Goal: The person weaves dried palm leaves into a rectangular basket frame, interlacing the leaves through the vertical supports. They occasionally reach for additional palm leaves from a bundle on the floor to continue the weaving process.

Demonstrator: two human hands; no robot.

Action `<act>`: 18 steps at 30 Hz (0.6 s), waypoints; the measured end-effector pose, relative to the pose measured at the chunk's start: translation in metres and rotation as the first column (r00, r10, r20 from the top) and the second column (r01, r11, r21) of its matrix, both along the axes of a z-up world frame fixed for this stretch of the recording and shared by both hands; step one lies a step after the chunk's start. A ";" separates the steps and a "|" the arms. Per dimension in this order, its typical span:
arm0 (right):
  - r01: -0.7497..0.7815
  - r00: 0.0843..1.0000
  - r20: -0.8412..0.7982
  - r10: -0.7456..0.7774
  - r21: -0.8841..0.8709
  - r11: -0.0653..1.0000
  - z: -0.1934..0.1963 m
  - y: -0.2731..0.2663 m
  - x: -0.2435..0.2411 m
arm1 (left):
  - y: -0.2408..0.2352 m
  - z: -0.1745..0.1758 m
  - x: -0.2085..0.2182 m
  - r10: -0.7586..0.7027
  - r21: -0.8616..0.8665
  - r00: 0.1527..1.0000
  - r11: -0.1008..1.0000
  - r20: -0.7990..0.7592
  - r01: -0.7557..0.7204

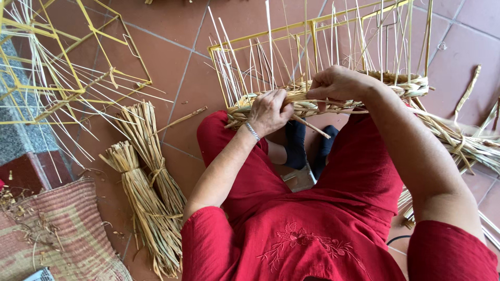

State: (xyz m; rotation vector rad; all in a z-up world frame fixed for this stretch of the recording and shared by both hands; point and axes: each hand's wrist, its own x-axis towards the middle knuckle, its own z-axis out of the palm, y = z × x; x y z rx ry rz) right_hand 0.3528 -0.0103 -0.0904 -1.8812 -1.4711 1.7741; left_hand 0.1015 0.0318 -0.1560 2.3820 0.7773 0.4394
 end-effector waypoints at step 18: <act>-0.212 0.884 0.453 -0.114 0.606 0.767 -0.043 -0.042 -0.031 | 0.001 -0.001 -0.019 0.092 -0.131 0.971 0.989 0.221 -0.064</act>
